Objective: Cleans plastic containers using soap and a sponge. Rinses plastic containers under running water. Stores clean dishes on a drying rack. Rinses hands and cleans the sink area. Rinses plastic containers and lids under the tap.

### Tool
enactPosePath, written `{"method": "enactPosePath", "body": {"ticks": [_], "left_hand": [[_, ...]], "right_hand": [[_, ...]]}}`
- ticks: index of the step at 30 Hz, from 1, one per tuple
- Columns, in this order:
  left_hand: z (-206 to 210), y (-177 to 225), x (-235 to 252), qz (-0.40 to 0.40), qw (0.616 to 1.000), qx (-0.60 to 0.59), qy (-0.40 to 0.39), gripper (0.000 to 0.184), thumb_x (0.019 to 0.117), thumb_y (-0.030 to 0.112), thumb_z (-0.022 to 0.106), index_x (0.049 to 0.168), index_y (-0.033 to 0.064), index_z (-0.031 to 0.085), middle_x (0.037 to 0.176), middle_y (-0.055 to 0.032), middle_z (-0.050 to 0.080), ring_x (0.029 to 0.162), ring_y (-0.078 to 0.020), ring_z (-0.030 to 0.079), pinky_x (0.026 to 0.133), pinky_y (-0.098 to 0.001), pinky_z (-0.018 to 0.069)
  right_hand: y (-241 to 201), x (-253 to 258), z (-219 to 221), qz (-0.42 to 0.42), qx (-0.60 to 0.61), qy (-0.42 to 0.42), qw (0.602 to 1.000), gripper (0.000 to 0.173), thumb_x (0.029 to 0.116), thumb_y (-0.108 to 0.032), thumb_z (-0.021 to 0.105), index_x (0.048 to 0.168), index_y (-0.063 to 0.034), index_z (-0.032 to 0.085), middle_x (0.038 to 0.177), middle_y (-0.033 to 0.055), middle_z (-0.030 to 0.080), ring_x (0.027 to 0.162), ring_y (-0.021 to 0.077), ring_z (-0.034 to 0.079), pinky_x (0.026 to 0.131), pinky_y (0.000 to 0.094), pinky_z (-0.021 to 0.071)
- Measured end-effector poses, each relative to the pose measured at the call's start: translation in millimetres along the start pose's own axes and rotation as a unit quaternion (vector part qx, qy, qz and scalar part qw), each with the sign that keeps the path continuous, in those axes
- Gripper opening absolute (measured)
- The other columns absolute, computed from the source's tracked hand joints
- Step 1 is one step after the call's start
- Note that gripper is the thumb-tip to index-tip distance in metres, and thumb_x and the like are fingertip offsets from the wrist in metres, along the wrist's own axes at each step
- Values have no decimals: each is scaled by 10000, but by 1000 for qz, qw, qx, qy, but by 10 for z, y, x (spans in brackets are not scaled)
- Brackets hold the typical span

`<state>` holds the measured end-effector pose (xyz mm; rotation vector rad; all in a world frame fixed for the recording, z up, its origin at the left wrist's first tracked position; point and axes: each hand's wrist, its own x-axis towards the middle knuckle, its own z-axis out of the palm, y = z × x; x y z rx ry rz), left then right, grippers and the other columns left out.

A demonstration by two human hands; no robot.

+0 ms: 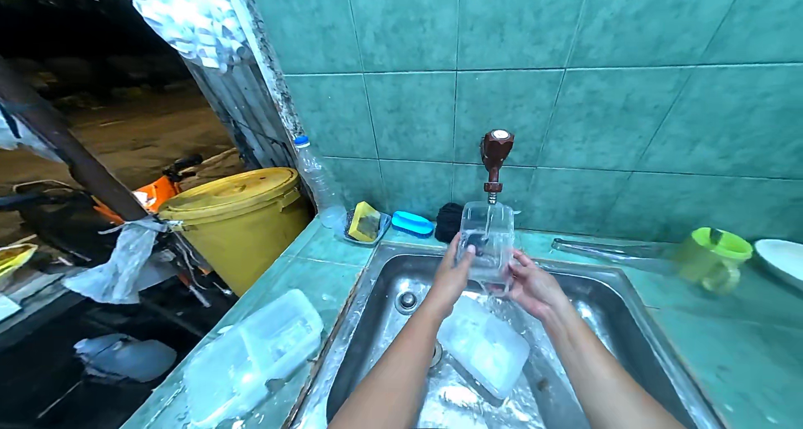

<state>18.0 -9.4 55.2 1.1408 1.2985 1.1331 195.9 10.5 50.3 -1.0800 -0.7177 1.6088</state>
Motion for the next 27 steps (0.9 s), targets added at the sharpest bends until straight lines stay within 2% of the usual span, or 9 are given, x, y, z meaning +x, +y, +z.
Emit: {"method": "enactPosePath", "body": {"ticks": [3, 5, 7, 11, 13, 16, 21, 25, 27], "left_hand": [[-184, -52, -65, -43, 994, -101, 7, 648, 1068, 557, 400, 1635, 297, 225, 1635, -138, 331, 1379, -403, 472, 977, -631, 489], [-266, -123, -92, -61, 985, -162, -5, 610, 1085, 529, 369, 1631, 303, 219, 1591, -151, 396, 1308, -400, 545, 936, -602, 536], [-288, -199, -109, -62, 982, -176, -13, 531, 1114, 437, 336, 1611, 264, 263, 1478, -161, 508, 1201, -348, 609, 889, -522, 554], [-342, -313, -156, -113, 990, -86, 18, 545, 1101, 384, 429, 1610, 232, 307, 1639, -124, 332, 1432, -388, 417, 1021, -622, 453], [-348, -338, -204, -138, 987, -64, 42, 564, 1095, 427, 442, 1599, 197, 339, 1620, -164, 346, 1416, -413, 425, 1010, -621, 458], [-386, -308, -245, -139, 986, -71, 56, 571, 1100, 446, 409, 1596, 172, 339, 1609, -179, 355, 1403, -408, 439, 1010, -604, 463], [-545, -263, -361, -132, 986, -61, 79, 577, 1091, 468, 423, 1591, 188, 356, 1631, -143, 345, 1439, -393, 411, 1038, -618, 443], [-671, -235, -418, -118, 987, -38, 105, 585, 1088, 468, 433, 1587, 172, 360, 1629, -130, 352, 1404, -383, 449, 1016, -618, 450], [-723, -265, -440, -94, 989, -13, 113, 582, 1084, 438, 469, 1585, 161, 361, 1640, -120, 340, 1438, -375, 422, 1054, -637, 429]], "right_hand": [[-17, -139, -135, -74, -206, -60, 974, 241, 1077, -29, 442, 1260, -16, 599, 962, 110, 652, 882, 218, 660, 792, 417, 571], [32, -215, -182, -141, -334, -134, 922, 244, 1035, -68, 545, 1251, 6, 631, 1133, 125, 682, 1005, 185, 674, 899, 364, 567], [56, -281, -177, -191, -434, -184, 861, 299, 1004, -126, 605, 1271, 0, 652, 1158, 126, 693, 1015, 162, 680, 937, 337, 557], [-91, -272, -185, -223, -650, -81, 722, 271, 1039, -78, 537, 1235, -38, 720, 1182, 167, 718, 1131, 296, 677, 1055, 471, 498], [-94, -275, -184, -216, -700, -67, 677, 293, 1042, -59, 501, 1218, -53, 736, 1195, 176, 710, 1194, 343, 636, 1108, 514, 433], [-34, -295, -142, -224, -688, -146, 675, 296, 1043, -70, 499, 1221, -39, 733, 1210, 186, 710, 1210, 341, 637, 1106, 500, 444], [38, -270, -41, -184, -709, -118, 670, 340, 1033, -35, 470, 1265, -59, 718, 1269, 183, 692, 1272, 349, 601, 1137, 503, 415], [202, -240, 49, -224, -645, -217, 698, 304, 1053, -85, 485, 1232, -38, 726, 1205, 178, 718, 1186, 308, 661, 1092, 476, 469], [180, -171, 22, -219, -651, -171, 707, 308, 1057, -98, 483, 1243, -44, 722, 1212, 173, 717, 1187, 314, 661, 1090, 492, 472]]}}
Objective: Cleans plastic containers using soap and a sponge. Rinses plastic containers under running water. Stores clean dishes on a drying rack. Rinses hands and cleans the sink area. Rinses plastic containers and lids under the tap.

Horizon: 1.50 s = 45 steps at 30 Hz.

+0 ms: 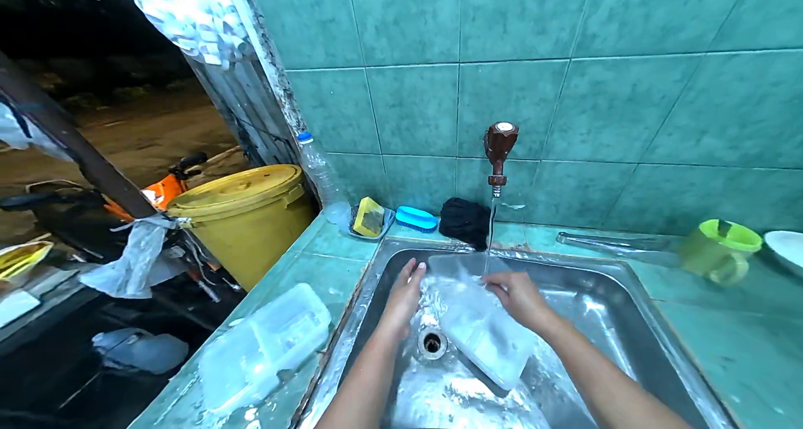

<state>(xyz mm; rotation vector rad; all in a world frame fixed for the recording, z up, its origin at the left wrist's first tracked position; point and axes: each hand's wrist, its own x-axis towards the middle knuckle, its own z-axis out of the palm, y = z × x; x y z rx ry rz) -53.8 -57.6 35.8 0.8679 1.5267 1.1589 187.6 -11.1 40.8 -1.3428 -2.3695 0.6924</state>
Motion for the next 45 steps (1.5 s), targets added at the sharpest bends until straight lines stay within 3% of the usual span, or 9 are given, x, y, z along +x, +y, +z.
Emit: {"method": "enactPosePath", "body": {"ticks": [7, 19, 23, 30, 34, 37, 40, 42, 45], "left_hand": [[106, -45, 28, 115, 987, 107, -23, 681, 1009, 385, 642, 1576, 114, 381, 1634, -169, 336, 1433, -332, 434, 1128, -529, 411], [882, -132, 69, -32, 985, -36, -167, 984, 973, 364, 709, 1655, 234, 11, 1563, -214, 419, 1358, -392, 509, 1005, -580, 498], [879, 23, 43, 83, 992, -39, -93, 1133, 888, 295, 812, 1654, 264, -23, 1531, -233, 433, 1292, -384, 537, 980, -560, 501], [280, 537, -220, 297, 925, 237, 6, 971, 846, 451, 828, 1623, 200, 303, 1653, -172, 285, 1428, -386, 425, 1073, -606, 448], [8, 782, -469, 401, 826, 395, 29, 827, 864, 513, 782, 1566, 258, 429, 1668, -149, 275, 1507, -389, 307, 1169, -668, 288], [-227, 925, -697, 380, 740, 553, -45, 617, 902, 472, 755, 1458, 271, 581, 1544, -99, 493, 1491, -376, 344, 1179, -749, 143], [-540, 890, -883, 336, 729, 588, -97, 275, 992, 299, 681, 1226, 167, 739, 1022, -76, 755, 990, -262, 707, 945, -570, 511], [-863, 804, -1010, 365, 743, 560, -36, 205, 988, 184, 676, 1169, 150, 763, 967, -71, 764, 904, -249, 725, 877, -529, 555], [-1509, 639, -1220, 420, 727, 528, 129, 201, 976, 146, 678, 1150, 172, 775, 994, -8, 770, 947, -199, 726, 961, -507, 546]], "right_hand": [[40, 24, -143, 60, 8, 8, 998, 304, 1058, -107, 492, 1261, -73, 715, 1195, 156, 722, 1152, 307, 673, 1057, 509, 492], [-58, -139, -323, 128, 73, 122, 981, 276, 1046, -52, 526, 1245, -57, 717, 1081, 146, 737, 1009, 275, 701, 955, 476, 539], [-18, -131, -107, 179, 453, 149, 860, 243, 1083, -48, 455, 1239, 4, 635, 949, 124, 692, 846, 205, 671, 752, 377, 559], [-144, -87, 132, 212, 708, 103, 666, 272, 1118, -125, 322, 1186, -34, 569, 823, 84, 578, 775, 274, 662, 788, 567, 595], [-335, -80, 142, 154, 554, 37, 817, 264, 1112, -107, 370, 1209, -28, 602, 829, 66, 630, 754, 191, 671, 707, 384, 602], [-468, -49, 190, -68, 327, 31, 942, 253, 1038, -97, 471, 1123, -39, 702, 884, 6, 692, 778, 80, 652, 762, 259, 562], [-629, -43, 230, -223, 170, 134, 951, 283, 1005, -260, 530, 1127, -132, 751, 1083, -20, 726, 1019, 64, 672, 914, 317, 571], [-674, -56, 219, -240, 119, 185, 945, 451, 992, -389, 559, 1348, -133, 666, 1385, 94, 603, 1310, 230, 557, 1064, 488, 491], [-495, -125, 282, -162, 16, 169, 972, 568, 956, -336, 632, 1433, -33, 571, 1457, 274, 508, 1329, 464, 514, 1048, 660, 450]]}}
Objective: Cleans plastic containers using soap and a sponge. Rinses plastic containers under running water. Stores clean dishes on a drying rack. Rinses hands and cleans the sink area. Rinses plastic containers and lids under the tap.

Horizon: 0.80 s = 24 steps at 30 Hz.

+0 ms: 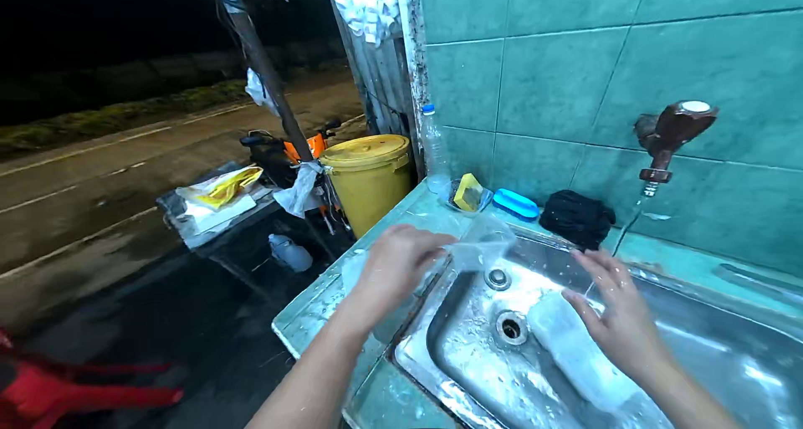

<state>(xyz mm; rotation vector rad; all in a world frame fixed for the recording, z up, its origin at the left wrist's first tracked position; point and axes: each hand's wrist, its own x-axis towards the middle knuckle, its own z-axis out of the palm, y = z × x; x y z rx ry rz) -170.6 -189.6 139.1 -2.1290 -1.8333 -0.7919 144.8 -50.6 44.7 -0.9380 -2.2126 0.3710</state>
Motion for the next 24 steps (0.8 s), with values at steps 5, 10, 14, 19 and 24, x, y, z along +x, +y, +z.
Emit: {"method": "enactPosePath", "body": {"ticks": [5, 10, 14, 19, 24], "left_hand": [[-62, -556, -799, -76, 985, 103, 115, 239, 979, 151, 606, 1120, 157, 799, 921, -41, 773, 903, -235, 741, 1036, -585, 491], [276, -663, -1186, -120, 981, 119, 92, 265, 976, 147, 578, 1121, 161, 800, 947, -23, 782, 946, -234, 753, 1055, -596, 481], [360, -664, -1173, -153, 982, 101, 43, 227, 971, 168, 646, 1145, 159, 792, 1018, -44, 784, 1023, -262, 744, 1087, -620, 447], [370, -518, -1004, -130, 982, 73, 113, 459, 965, 486, 579, 1177, 124, 766, 1142, -101, 739, 1117, -333, 675, 983, -595, 494], [786, 78, -581, -42, 996, -55, 51, 334, 966, 387, 623, 1132, 142, 778, 1163, -63, 735, 1113, -267, 685, 946, -512, 557]], "right_hand": [[159, -406, 301, 230, -126, -361, 895, 578, 1004, -401, 642, 1424, -12, 564, 1429, 285, 532, 1246, 472, 586, 1014, 628, 487], [-31, -360, 388, 260, -169, -434, 846, 466, 1037, -167, 519, 1495, -83, 516, 1320, 267, 637, 1231, 449, 614, 1019, 609, 481], [-50, -247, 330, 262, -193, -457, 828, 363, 998, -45, 536, 1352, 18, 594, 1293, 287, 634, 1241, 453, 601, 1024, 593, 486], [9, -127, 202, 269, -213, -432, 834, 360, 971, -29, 569, 1326, 21, 601, 1288, 280, 634, 1239, 450, 600, 1025, 588, 484], [135, -131, 108, 268, -207, -395, 854, 312, 1006, -32, 516, 1291, -20, 640, 1244, 256, 666, 1201, 439, 626, 1000, 593, 492]]}}
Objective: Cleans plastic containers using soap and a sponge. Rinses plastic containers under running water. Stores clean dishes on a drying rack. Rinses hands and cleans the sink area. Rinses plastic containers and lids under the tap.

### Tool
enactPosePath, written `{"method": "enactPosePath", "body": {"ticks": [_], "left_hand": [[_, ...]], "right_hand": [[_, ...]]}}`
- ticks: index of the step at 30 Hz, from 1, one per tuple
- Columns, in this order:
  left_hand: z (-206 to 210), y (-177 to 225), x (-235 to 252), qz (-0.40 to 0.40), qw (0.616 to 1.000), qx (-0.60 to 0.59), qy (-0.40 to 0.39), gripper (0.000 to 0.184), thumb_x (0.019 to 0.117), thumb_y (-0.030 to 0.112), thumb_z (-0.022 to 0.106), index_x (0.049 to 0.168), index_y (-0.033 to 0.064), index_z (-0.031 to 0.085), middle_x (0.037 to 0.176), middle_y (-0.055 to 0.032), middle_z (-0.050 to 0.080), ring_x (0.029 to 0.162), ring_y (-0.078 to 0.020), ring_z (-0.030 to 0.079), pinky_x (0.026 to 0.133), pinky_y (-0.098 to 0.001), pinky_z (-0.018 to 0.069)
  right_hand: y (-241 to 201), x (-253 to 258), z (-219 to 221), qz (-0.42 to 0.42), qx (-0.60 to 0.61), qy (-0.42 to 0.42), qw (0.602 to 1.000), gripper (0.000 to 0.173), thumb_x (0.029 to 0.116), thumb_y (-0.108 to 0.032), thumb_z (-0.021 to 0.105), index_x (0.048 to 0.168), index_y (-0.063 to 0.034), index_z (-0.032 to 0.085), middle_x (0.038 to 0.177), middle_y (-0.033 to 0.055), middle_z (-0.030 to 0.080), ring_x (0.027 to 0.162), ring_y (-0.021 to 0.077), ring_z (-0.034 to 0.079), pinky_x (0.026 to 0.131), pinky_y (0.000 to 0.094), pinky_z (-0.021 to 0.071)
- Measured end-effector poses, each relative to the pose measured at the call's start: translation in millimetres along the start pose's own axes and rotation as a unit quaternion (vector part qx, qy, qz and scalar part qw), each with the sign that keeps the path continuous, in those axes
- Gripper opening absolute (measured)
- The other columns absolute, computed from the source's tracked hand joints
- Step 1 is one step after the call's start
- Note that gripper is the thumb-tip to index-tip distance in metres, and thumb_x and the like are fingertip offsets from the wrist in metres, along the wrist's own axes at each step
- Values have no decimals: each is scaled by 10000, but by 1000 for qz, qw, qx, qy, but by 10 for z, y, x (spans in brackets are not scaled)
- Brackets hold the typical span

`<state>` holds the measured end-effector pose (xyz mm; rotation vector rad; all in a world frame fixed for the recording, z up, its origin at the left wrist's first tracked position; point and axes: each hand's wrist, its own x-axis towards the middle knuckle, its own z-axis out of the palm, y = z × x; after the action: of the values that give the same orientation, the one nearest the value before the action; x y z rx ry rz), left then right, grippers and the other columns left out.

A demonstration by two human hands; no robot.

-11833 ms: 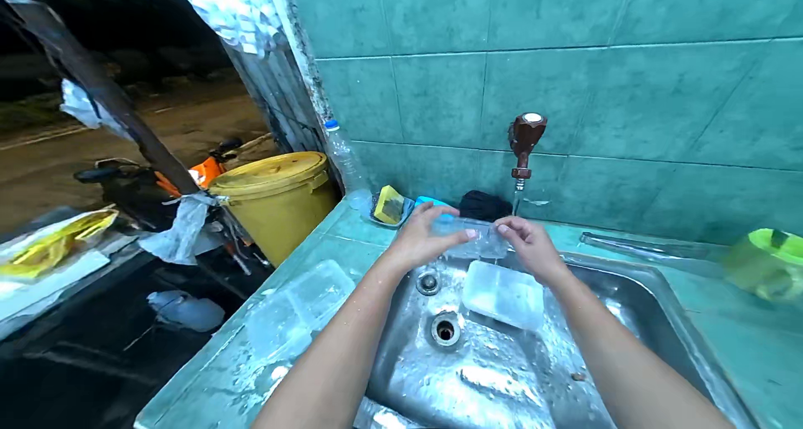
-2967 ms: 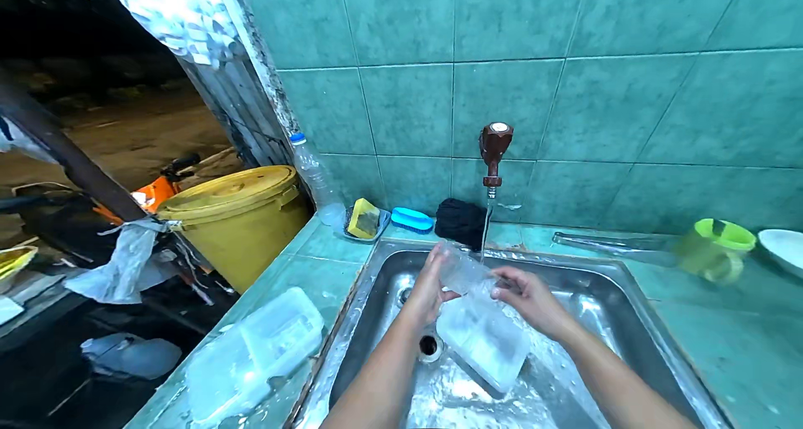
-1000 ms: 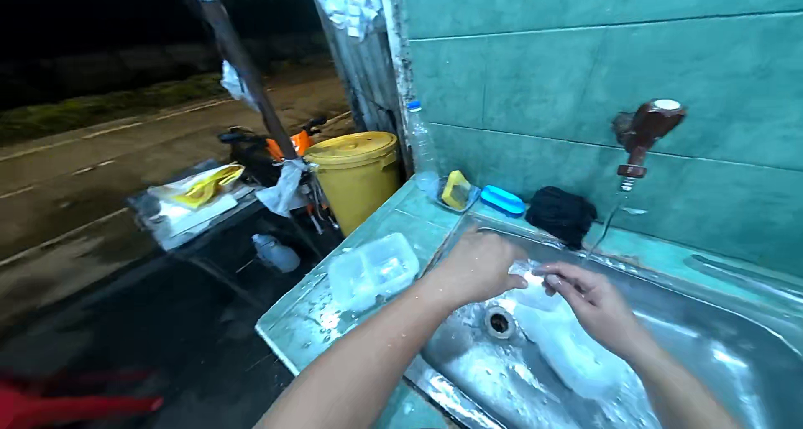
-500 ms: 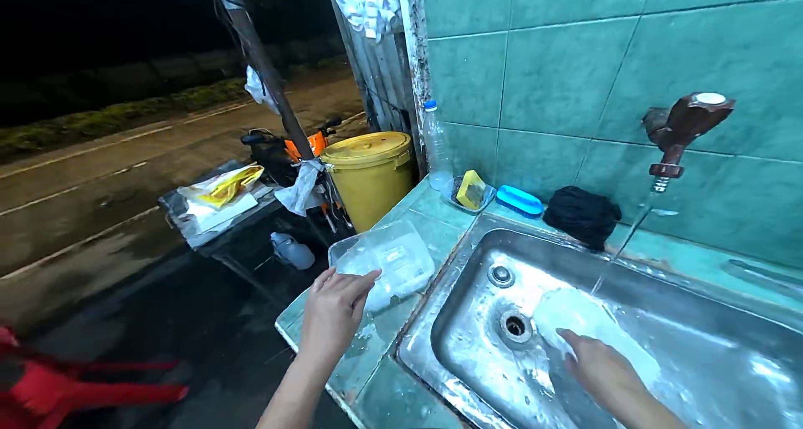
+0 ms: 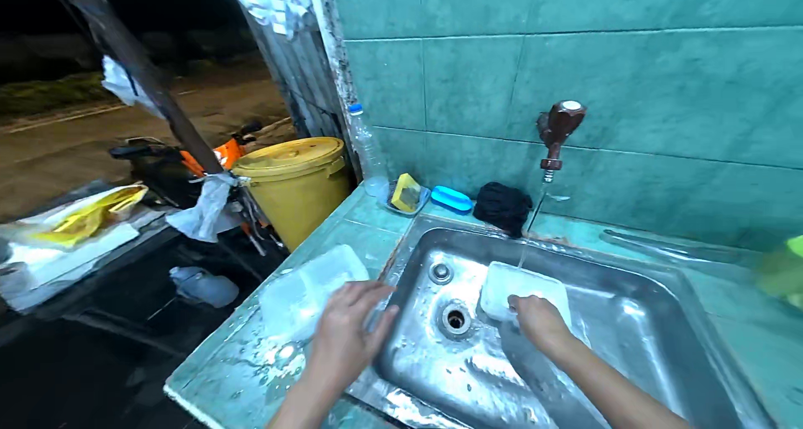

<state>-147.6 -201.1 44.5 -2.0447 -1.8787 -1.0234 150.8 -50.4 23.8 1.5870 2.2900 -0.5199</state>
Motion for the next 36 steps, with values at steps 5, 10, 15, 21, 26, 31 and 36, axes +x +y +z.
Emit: {"method": "enactPosePath", "body": {"ticks": [5, 10, 15, 21, 26, 31, 36], "left_hand": [[512, 604, 306, 16, 958, -97, -268, 310, 1005, 298, 622, 1234, 123, 736, 1290, -96, 691, 1238, -266, 631, 1064, -465, 496], [1016, 863, 577, -57, 915, -191, -352, 386, 1016, 295, 606, 1337, 89, 667, 1342, -132, 646, 1229, -249, 625, 1066, -411, 490], [1415, 991, 867, -221, 853, -396, -260, 846, 921, 354, 759, 1595, 87, 323, 1546, -213, 447, 1302, -316, 583, 1040, -443, 526], [1787, 1191, 1215, -352, 728, -559, -185, 1033, 907, 382, 785, 1646, 275, 72, 1517, -235, 456, 1270, -395, 580, 928, -596, 550], [1851, 1187, 1424, -268, 769, -547, -193, 807, 906, 282, 798, 1565, 196, 340, 1389, -202, 573, 1160, -302, 643, 926, -482, 565], [1790, 1161, 1626, -193, 789, -516, -272, 747, 898, 243, 806, 1532, 196, 412, 1359, -167, 605, 1102, -271, 663, 915, -454, 565], [1702, 1121, 1698, -142, 796, -502, -306, 733, 882, 189, 819, 1509, 151, 441, 1327, -152, 623, 1089, -237, 667, 935, -420, 563]], "right_hand": [[128, 19, -183, -16, 50, 57, 997, 261, 1028, -153, 566, 1234, -34, 674, 1192, 226, 696, 1170, 411, 647, 997, 598, 488], [288, 16, -401, -50, 153, 103, 982, 318, 1079, -171, 470, 1262, -12, 675, 1171, 207, 701, 1123, 347, 668, 1027, 528, 490], [488, 52, -510, -37, 422, 169, 890, 179, 1023, -90, 598, 1115, 31, 693, 981, 135, 727, 827, 177, 733, 817, 346, 618], [514, -30, -591, -102, 642, 113, 751, 199, 1065, -33, 497, 1162, 66, 640, 907, 126, 741, 800, 195, 745, 765, 333, 630], [751, -55, -599, -145, 664, 61, 731, 247, 1053, 4, 441, 1224, 49, 612, 1015, 148, 758, 910, 239, 755, 853, 375, 621], [870, -76, -606, -177, 646, 60, 740, 216, 980, 37, 534, 1182, 28, 609, 978, 128, 769, 886, 222, 762, 832, 357, 627], [853, -77, -622, -172, 627, 54, 758, 283, 909, 108, 569, 1175, 14, 603, 963, 120, 769, 860, 222, 764, 801, 351, 632]]}}
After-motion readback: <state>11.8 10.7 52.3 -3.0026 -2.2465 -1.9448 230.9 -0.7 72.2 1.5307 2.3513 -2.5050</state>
